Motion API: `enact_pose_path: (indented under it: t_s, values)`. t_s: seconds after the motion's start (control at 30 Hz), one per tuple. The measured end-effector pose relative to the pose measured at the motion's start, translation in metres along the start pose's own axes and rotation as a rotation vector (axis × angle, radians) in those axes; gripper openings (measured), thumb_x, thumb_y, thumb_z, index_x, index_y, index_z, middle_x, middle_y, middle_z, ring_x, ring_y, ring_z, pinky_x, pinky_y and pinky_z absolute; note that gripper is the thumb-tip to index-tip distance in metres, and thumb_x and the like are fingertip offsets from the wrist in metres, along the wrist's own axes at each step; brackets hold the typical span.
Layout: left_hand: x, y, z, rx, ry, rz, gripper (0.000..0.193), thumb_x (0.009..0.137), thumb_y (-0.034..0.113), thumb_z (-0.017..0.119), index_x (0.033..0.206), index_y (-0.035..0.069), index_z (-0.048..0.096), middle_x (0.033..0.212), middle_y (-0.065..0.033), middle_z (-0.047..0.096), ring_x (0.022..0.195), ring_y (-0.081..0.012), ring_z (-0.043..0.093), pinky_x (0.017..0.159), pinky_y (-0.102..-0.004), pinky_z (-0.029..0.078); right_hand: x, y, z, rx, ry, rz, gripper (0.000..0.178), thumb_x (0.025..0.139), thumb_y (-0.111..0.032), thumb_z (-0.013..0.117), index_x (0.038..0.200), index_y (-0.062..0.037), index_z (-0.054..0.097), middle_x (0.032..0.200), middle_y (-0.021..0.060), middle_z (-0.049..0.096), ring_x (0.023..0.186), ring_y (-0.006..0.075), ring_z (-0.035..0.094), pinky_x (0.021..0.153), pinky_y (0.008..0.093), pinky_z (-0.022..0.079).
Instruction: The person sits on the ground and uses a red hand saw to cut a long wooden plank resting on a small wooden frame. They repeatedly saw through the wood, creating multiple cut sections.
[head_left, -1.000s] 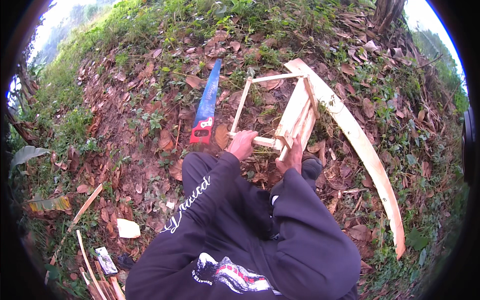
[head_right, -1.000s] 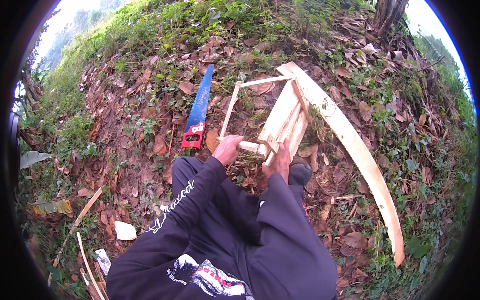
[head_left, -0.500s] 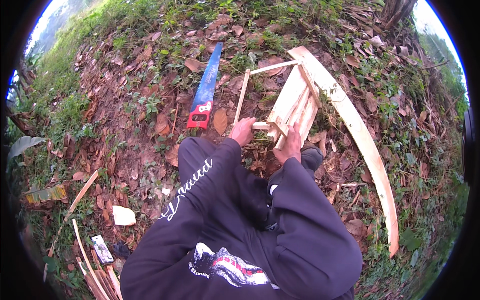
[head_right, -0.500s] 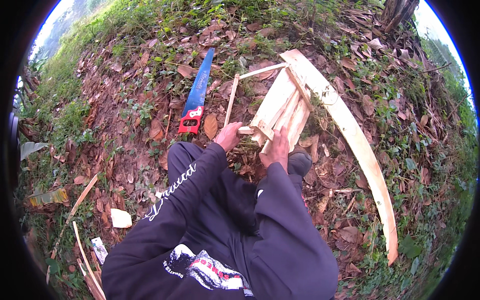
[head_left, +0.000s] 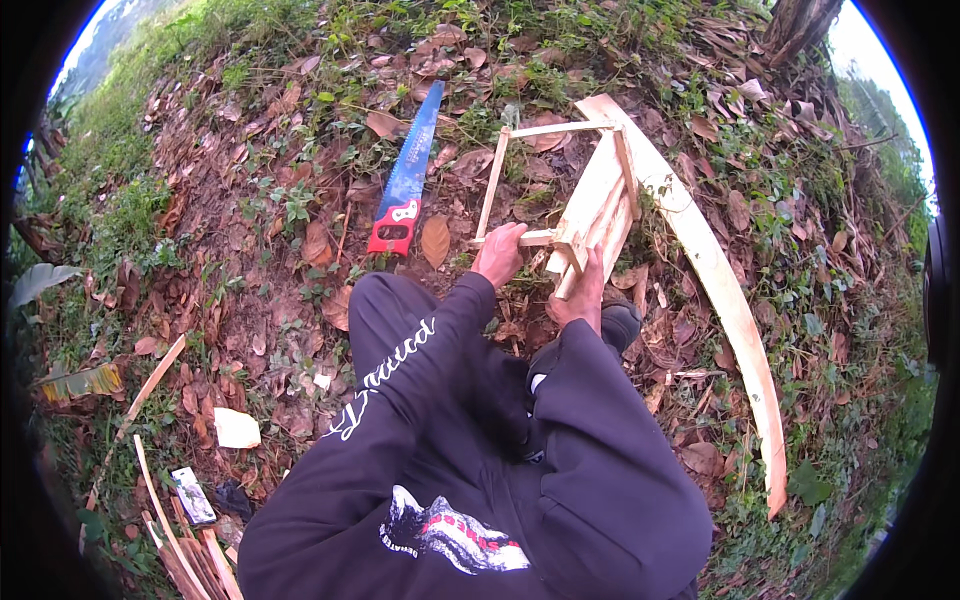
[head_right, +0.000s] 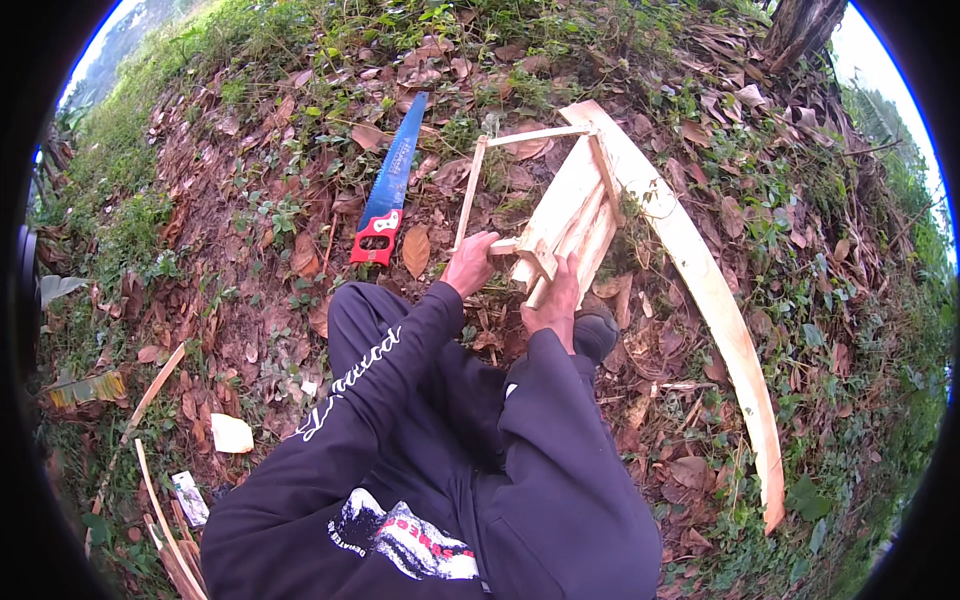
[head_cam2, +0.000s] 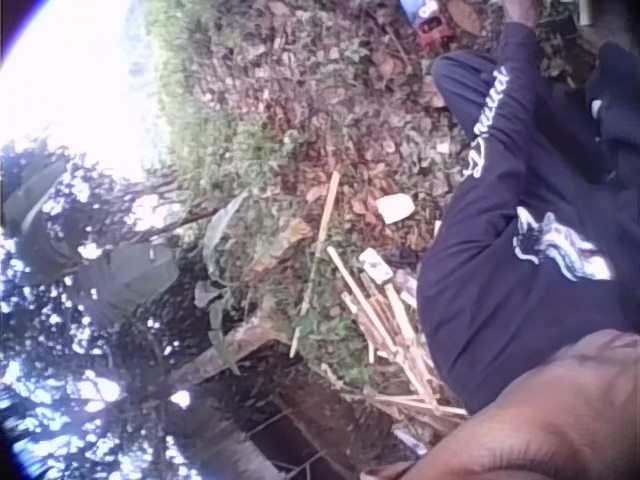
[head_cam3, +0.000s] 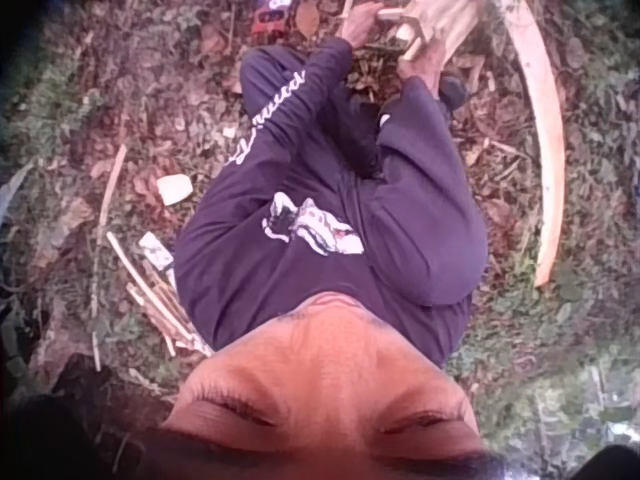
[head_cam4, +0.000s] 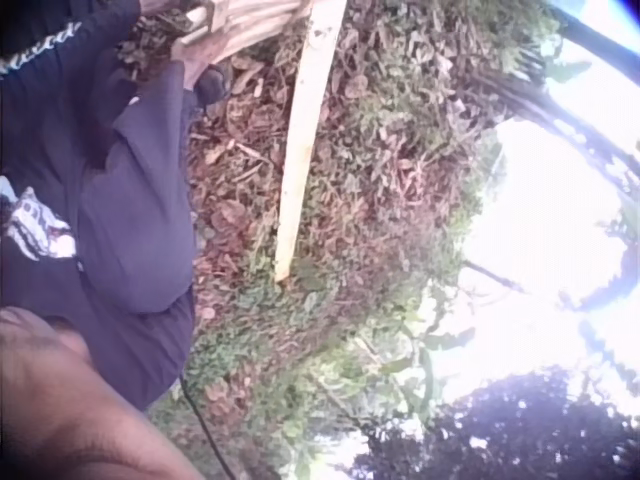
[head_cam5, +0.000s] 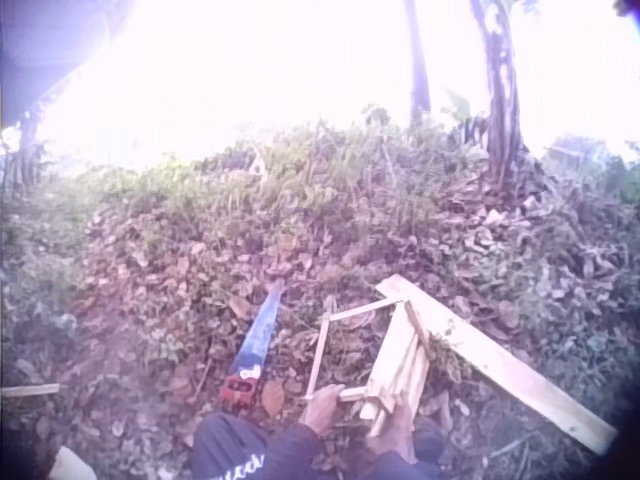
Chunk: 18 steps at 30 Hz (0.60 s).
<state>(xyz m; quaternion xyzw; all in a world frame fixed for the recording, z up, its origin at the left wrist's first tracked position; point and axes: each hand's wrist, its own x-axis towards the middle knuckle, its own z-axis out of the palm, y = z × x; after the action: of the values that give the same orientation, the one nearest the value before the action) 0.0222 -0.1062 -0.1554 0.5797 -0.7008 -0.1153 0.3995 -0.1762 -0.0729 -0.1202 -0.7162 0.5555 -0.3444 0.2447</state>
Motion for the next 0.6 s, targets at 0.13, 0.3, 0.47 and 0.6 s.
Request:
enact_pose_path:
  t_s: [0.13,0.3,0.47,0.6]
  values:
    - [0.005,0.013,0.002,-0.001,-0.018,-0.032,0.043,0.074,-0.009,0.055,0.116,-0.003,0.059,0.101,-0.0225,0.064,0.097,-0.0421,0.062,0.087,-0.0459,0.052,0.008,0.008,-0.006,0.006,0.025,-0.062,0.105,0.053,-0.001,0.083,0.145,-0.0046,0.031,0.151,0.0286,0.029,0.14,0.0427,0.032,0.114,0.0449,0.031]
    - [-0.004,-0.001,-0.002,-0.037,-0.045,-0.042,0.036,0.073,-0.007,0.059,0.108,0.0,0.057,0.09,-0.02,0.06,0.09,-0.0414,0.059,0.079,-0.0479,0.049,0.008,-0.009,-0.011,-0.114,-0.065,-0.008,0.103,0.054,-0.002,0.084,0.142,-0.0071,0.031,0.152,0.0276,0.028,0.135,0.0429,0.037,0.112,0.0451,0.034]
    - [0.002,0.002,-0.017,-0.027,-0.22,-0.091,0.043,0.077,0.003,0.064,0.118,0.005,0.054,0.103,-0.0185,0.058,0.101,-0.0397,0.058,0.088,-0.0475,0.048,0.009,0.008,-0.011,-0.112,-0.081,-0.035,0.101,0.056,-0.002,0.084,0.141,-0.0078,0.03,0.151,0.0277,0.028,0.133,0.0436,0.039,0.111,0.045,0.036]
    - [0.006,0.02,-0.04,-0.04,-0.329,-0.171,0.049,0.079,0.007,0.066,0.126,0.012,0.053,0.114,-0.017,0.057,0.107,-0.0379,0.058,0.092,-0.0465,0.048,0.005,0.019,-0.015,-0.082,-0.09,-0.039,0.103,0.056,-0.004,0.082,0.143,-0.0026,0.027,0.153,0.0281,0.026,0.138,0.0432,0.034,0.114,0.0427,0.033]
